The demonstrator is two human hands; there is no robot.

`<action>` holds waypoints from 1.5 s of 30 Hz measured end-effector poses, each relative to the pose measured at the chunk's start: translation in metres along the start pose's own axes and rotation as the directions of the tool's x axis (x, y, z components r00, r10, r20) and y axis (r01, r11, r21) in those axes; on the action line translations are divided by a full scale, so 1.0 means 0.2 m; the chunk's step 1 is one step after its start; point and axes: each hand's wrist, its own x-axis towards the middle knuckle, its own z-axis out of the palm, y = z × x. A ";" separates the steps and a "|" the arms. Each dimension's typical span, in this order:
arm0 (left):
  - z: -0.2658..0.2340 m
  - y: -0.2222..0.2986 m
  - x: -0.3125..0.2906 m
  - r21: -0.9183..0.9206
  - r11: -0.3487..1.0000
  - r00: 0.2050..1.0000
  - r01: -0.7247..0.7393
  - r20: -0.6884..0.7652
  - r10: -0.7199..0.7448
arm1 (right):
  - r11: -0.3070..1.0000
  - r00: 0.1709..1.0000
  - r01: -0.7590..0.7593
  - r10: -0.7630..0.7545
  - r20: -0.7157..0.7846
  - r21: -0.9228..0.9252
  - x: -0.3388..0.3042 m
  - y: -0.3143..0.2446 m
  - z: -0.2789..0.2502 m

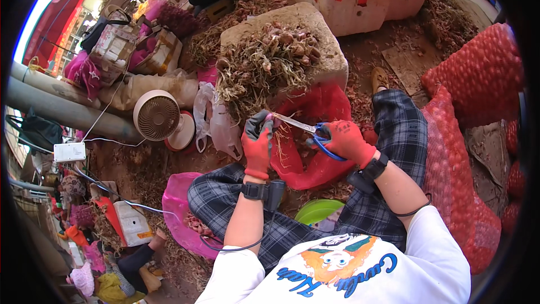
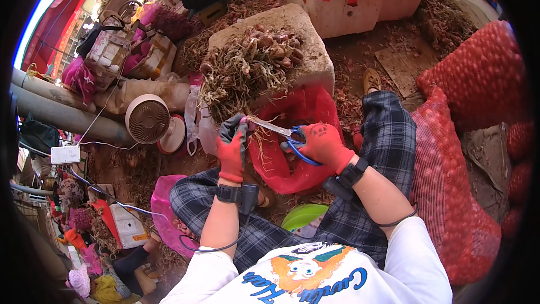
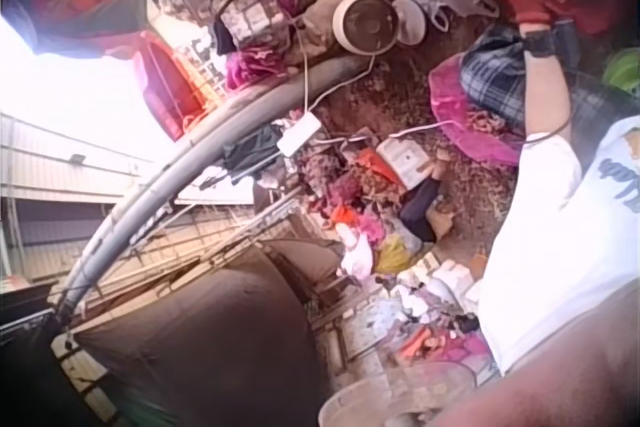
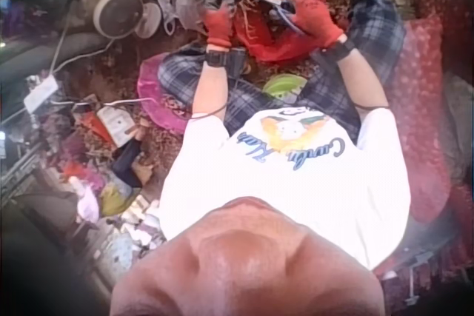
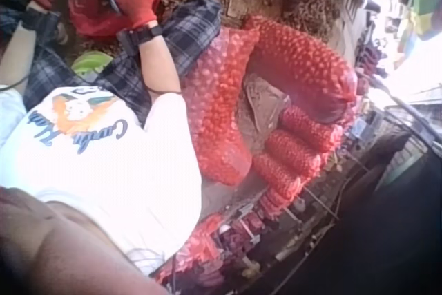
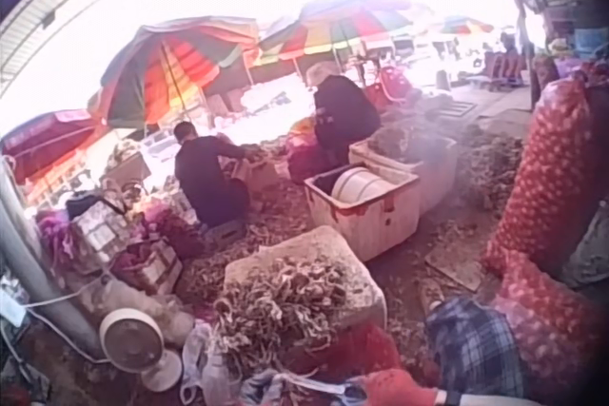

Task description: Trimming roots and stems from shallots using scissors.

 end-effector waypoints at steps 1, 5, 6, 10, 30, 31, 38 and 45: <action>0.00 0.00 0.00 0.014 1.000 1.000 0.013 -0.006 -0.013 | 1.000 1.000 -0.015 0.015 0.010 -0.006 0.00 0.00 0.00; 0.02 0.04 -0.02 -0.029 1.000 1.000 0.007 0.022 -0.006 | 0.999 0.999 -0.024 0.022 0.047 0.030 0.00 0.05 0.02; 0.03 0.04 -0.02 -0.038 0.999 1.000 -0.016 0.024 0.017 | 0.999 1.000 0.014 -0.014 -0.007 -0.039 0.01 0.07 0.03; 0.00 0.03 -0.01 -0.103 0.994 0.997 0.045 0.064 -0.038 | 0.999 0.997 -0.035 0.032 0.076 0.037 0.00 0.01 -0.03; -0.07 0.07 -0.01 -0.026 0.998 0.998 0.057 0.040 -0.056 | 0.990 0.990 0.078 -0.091 -0.108 -0.115 0.01 0.13 0.15; -0.10 0.08 -0.02 0.017 0.998 0.998 0.060 0.010 -0.060 | 0.999 0.989 0.024 -0.027 -0.146 -0.022 0.02 0.18 0.24; -0.55 0.57 -0.23 0.174 0.950 0.896 -0.260 -0.323 0.304 | 0.848 0.922 0.056 0.159 0.353 -0.526 0.04 0.16 0.28; -1.63 0.33 -0.81 0.390 0.897 0.738 0.209 -0.664 0.117 | 0.819 0.887 0.121 0.164 0.431 -0.560 0.06 0.34 0.30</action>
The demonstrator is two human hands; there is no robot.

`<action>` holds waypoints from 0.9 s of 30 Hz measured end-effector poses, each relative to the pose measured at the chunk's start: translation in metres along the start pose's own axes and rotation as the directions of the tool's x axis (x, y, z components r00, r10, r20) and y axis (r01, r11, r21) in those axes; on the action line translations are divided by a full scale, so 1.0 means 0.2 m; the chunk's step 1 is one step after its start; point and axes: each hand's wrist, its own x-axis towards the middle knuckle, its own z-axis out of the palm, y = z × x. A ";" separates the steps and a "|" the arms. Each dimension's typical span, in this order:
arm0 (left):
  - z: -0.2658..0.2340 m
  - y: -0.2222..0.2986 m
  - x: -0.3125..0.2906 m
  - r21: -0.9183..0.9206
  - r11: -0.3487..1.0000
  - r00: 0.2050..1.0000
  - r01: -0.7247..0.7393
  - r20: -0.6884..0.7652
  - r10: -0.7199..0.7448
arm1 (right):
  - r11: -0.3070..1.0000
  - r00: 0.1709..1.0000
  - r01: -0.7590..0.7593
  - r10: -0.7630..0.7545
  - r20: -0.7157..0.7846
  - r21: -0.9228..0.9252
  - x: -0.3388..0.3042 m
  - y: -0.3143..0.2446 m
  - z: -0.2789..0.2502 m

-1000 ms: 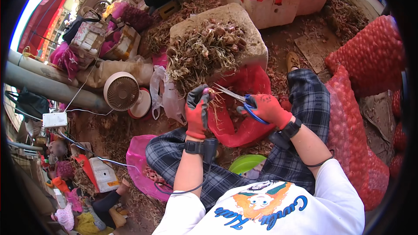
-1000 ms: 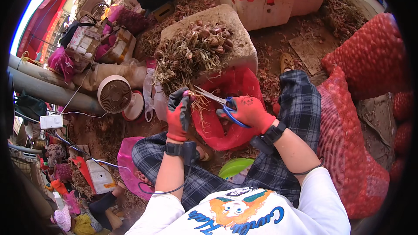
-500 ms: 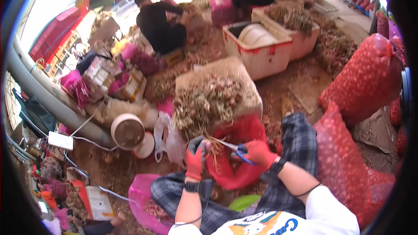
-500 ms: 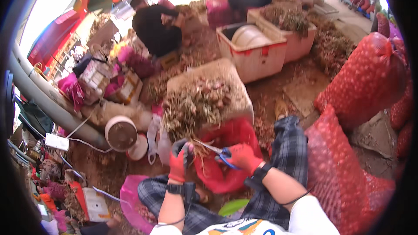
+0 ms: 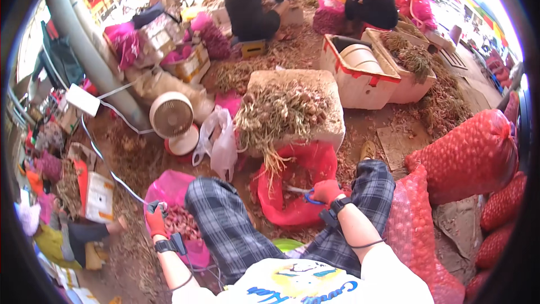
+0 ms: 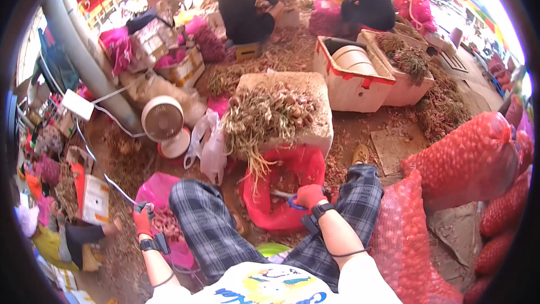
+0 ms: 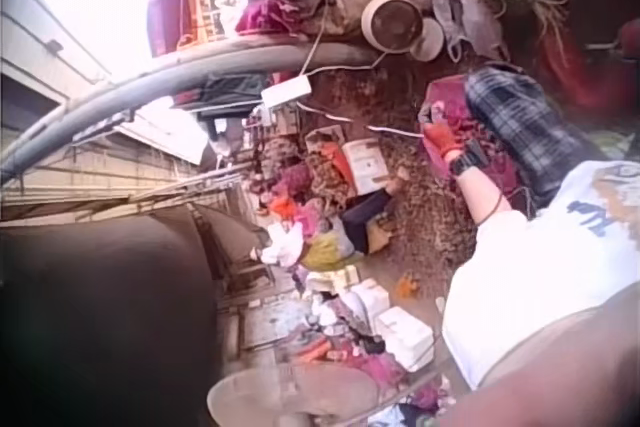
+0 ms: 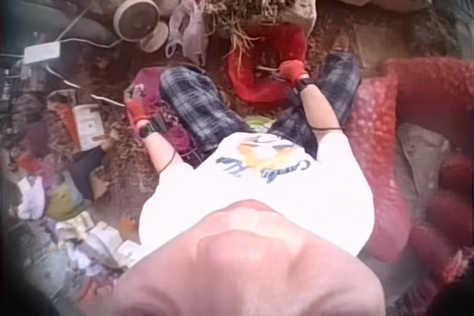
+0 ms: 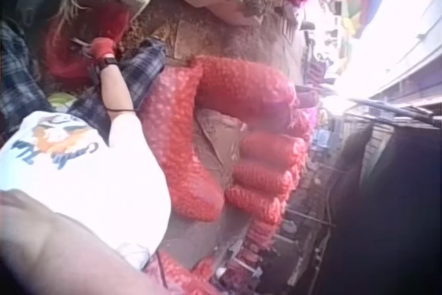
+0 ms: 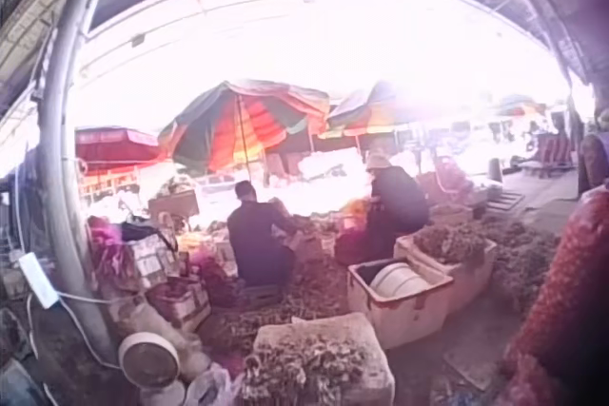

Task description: Trimming roots and stems from shallots using scissors.

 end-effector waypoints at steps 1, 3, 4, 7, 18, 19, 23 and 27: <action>-0.13 -0.22 0.02 0.010 0.998 0.997 0.069 -0.017 -0.069 | 1.000 1.000 -0.003 0.003 -0.014 0.009 0.00 0.00 -0.03; -0.38 -0.61 0.05 0.391 0.917 0.996 0.074 -0.078 -0.047 | 0.998 0.999 0.037 -0.036 -0.021 0.044 0.00 -0.04 -0.11; -0.48 -0.73 0.07 0.705 0.706 0.996 0.064 -0.092 0.001 | 0.998 0.997 0.054 -0.052 -0.049 0.043 -0.03 -0.04 -0.16; -0.03 -0.26 -0.09 0.487 0.864 0.991 -0.128 0.036 0.127 | 0.998 0.973 -0.005 0.019 -0.232 0.059 -0.12 0.07 -0.22; 1.61 0.71 -0.26 -0.189 0.974 0.394 0.129 0.911 0.124 | 0.285 0.898 0.199 0.330 -0.291 0.938 -0.09 0.34 -0.45; 1.80 0.65 -0.34 -0.093 0.971 0.324 0.221 0.946 0.017 | 0.279 0.898 0.188 0.340 -0.280 0.942 -0.09 0.36 -0.43; 2.35 0.29 -0.42 -0.199 0.974 0.868 0.111 0.497 0.002 | 0.384 0.863 0.149 0.399 -0.310 0.911 -0.06 0.32 -0.44; 2.63 0.20 -0.34 -0.153 0.987 0.960 -0.055 0.265 0.094 | 0.525 0.813 0.137 0.425 -0.398 0.840 -0.08 0.26 -0.52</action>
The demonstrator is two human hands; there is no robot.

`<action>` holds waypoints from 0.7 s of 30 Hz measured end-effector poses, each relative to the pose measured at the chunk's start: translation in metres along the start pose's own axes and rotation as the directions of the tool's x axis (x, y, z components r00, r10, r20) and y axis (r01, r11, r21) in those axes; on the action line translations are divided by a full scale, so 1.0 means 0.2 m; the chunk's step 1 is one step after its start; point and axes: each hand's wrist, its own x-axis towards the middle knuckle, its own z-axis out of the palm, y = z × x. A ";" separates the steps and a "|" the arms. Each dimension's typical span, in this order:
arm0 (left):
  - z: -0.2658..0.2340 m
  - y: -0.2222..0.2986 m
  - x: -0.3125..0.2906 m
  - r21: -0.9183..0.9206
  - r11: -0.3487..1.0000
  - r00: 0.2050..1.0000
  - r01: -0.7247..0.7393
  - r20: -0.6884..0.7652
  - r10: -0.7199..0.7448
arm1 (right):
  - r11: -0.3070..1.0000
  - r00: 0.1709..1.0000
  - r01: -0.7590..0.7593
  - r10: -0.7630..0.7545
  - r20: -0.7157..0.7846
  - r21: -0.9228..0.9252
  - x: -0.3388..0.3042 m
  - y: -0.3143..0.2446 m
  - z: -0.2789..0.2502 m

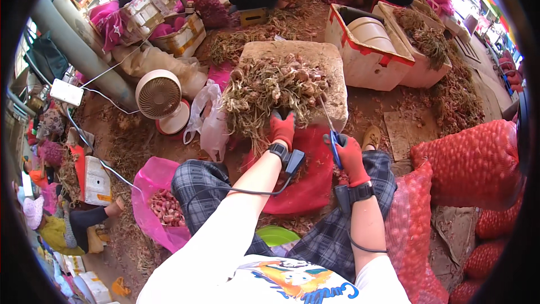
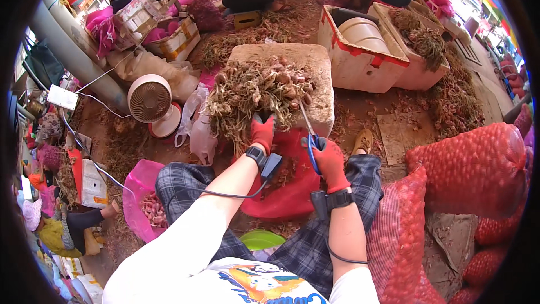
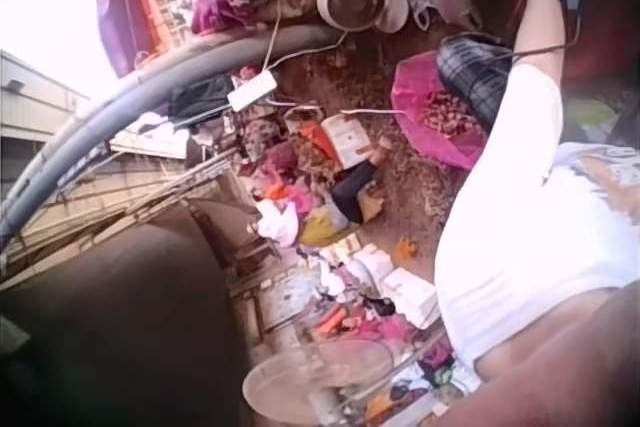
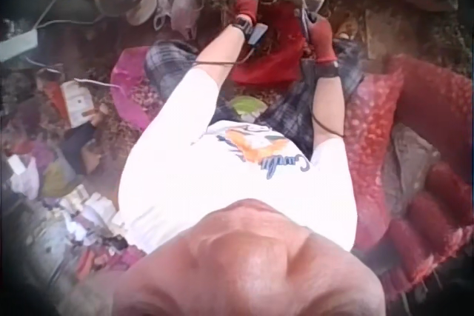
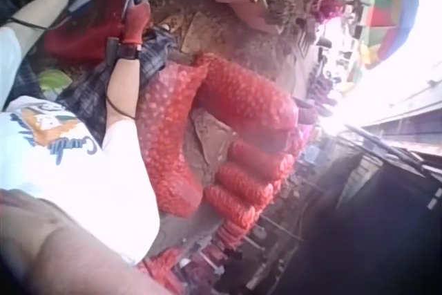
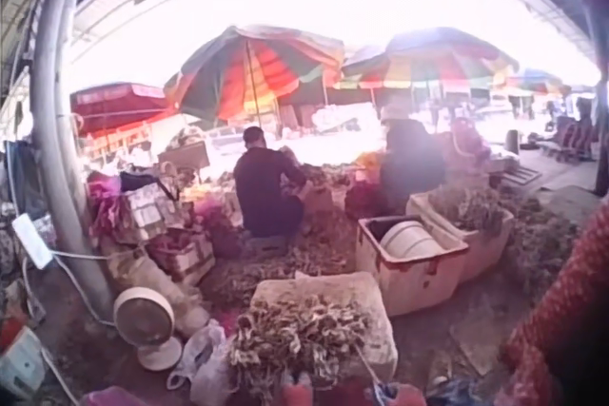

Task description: Trimming roots and stems from shallots using scissors.

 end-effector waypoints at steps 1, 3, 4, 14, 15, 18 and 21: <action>0.04 0.03 -0.01 0.266 0.964 0.998 0.003 -0.064 0.015 | 1.000 1.000 0.004 -0.004 -0.007 0.013 0.02 0.02 0.01; 0.05 0.07 0.03 0.420 0.905 0.998 0.069 -0.023 -0.066 | 1.000 1.000 0.020 -0.020 0.012 0.000 0.04 0.02 0.02; 0.04 0.13 0.01 0.423 0.904 0.998 0.066 -0.011 -0.068 | 0.999 0.999 0.030 -0.030 0.030 -0.020 0.05 0.02 0.02; -0.55 0.43 0.05 -0.049 0.995 0.930 0.085 0.363 -0.062 | 0.882 0.962 0.158 -0.037 0.270 -0.445 0.15 0.17 0.30; -0.63 0.46 0.09 -0.180 0.956 0.899 0.232 0.415 -0.140 | 0.874 0.965 0.173 -0.058 0.256 -0.453 0.12 0.13 0.30; -0.78 0.56 0.11 -0.339 0.765 0.699 0.547 0.688 -0.195 | 0.898 0.942 0.196 -0.060 0.329 -0.395 0.13 0.08 0.24; -0.91 0.49 0.09 -0.239 0.791 0.732 0.563 0.589 -0.343 | 0.829 0.647 -0.401 -0.045 0.761 0.390 0.08 -0.07 0.21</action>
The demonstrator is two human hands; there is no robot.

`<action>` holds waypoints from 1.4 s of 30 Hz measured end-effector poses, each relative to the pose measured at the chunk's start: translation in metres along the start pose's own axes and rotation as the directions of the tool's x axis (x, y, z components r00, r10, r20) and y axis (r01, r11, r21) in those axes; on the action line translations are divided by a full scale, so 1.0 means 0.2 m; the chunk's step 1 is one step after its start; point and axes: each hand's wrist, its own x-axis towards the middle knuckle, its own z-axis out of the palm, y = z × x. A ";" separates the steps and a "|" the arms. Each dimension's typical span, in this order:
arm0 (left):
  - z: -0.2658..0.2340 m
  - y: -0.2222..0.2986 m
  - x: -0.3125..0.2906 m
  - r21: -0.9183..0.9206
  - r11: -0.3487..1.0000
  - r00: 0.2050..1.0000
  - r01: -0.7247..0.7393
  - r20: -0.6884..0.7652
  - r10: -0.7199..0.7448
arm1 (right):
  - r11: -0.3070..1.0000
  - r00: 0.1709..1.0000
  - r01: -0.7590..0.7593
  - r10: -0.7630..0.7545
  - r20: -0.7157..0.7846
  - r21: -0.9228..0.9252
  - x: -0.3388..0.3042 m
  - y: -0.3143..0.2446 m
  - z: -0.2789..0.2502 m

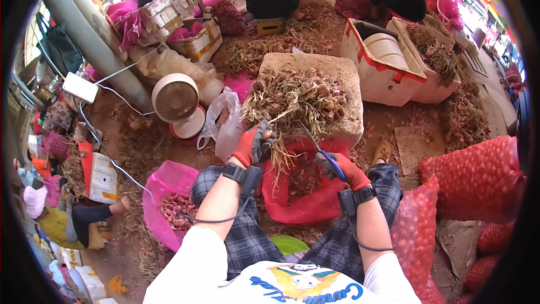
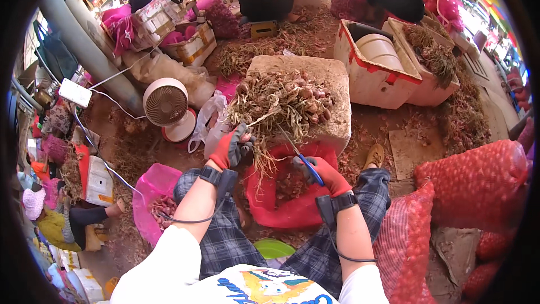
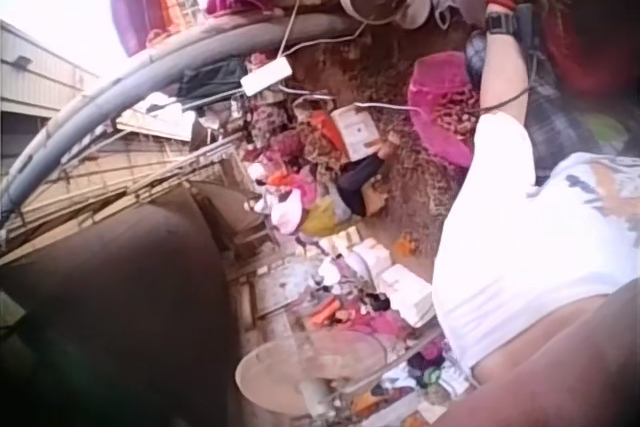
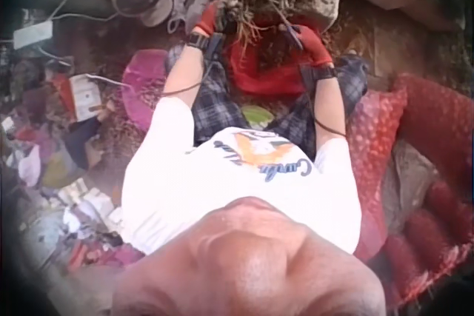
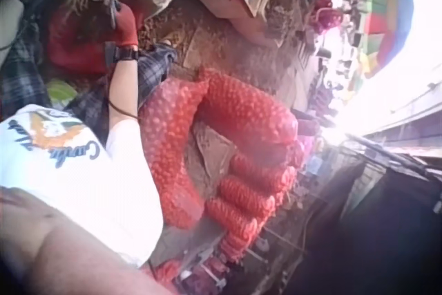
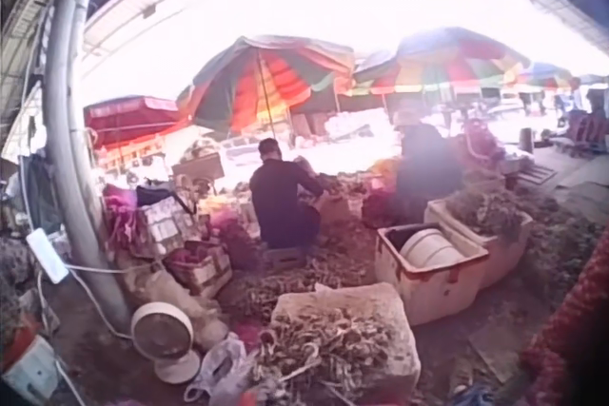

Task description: Trimming roots and stems from shallots using scissors.

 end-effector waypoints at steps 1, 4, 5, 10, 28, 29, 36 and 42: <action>-0.02 -0.04 0.02 -0.018 1.000 1.000 -0.001 0.003 0.001 | 1.000 1.000 -0.011 0.011 -0.003 -0.014 0.00 0.01 0.02; 0.02 -0.06 -0.01 -0.221 0.975 0.977 0.039 0.213 0.010 | 0.993 0.994 -0.106 0.105 0.030 0.051 0.03 0.08 0.03; 0.05 -0.05 -0.04 -0.232 0.972 0.977 0.042 0.213 0.009 | 0.992 0.993 -0.116 0.115 0.028 0.045 0.07 0.13 0.03; 0.05 -0.06 -0.11 0.026 0.996 0.973 0.085 0.215 -0.089 | 0.998 0.995 0.006 -0.013 -0.096 -0.067 0.21 0.12 0.18; 0.26 -0.35 -0.21 0.452 0.856 0.909 -0.250 0.414 0.047 | 0.983 0.963 0.092 -0.047 -0.266 0.160 -0.05 0.05 0.33; 0.26 -0.38 -0.21 0.446 0.859 0.908 -0.250 0.416 0.048 | 0.984 0.962 0.088 -0.043 -0.269 0.156 -0.07 0.07 0.32; 0.31 -0.51 -0.19 0.380 0.879 0.925 -0.288 0.348 0.153 | 0.843 0.968 0.223 -0.130 -0.216 0.490 -0.07 0.26 0.36; 0.25 -0.65 -0.10 0.749 0.579 0.928 -0.323 0.129 0.350 | 0.880 0.852 0.380 -0.212 -0.478 0.286 0.03 0.39 0.46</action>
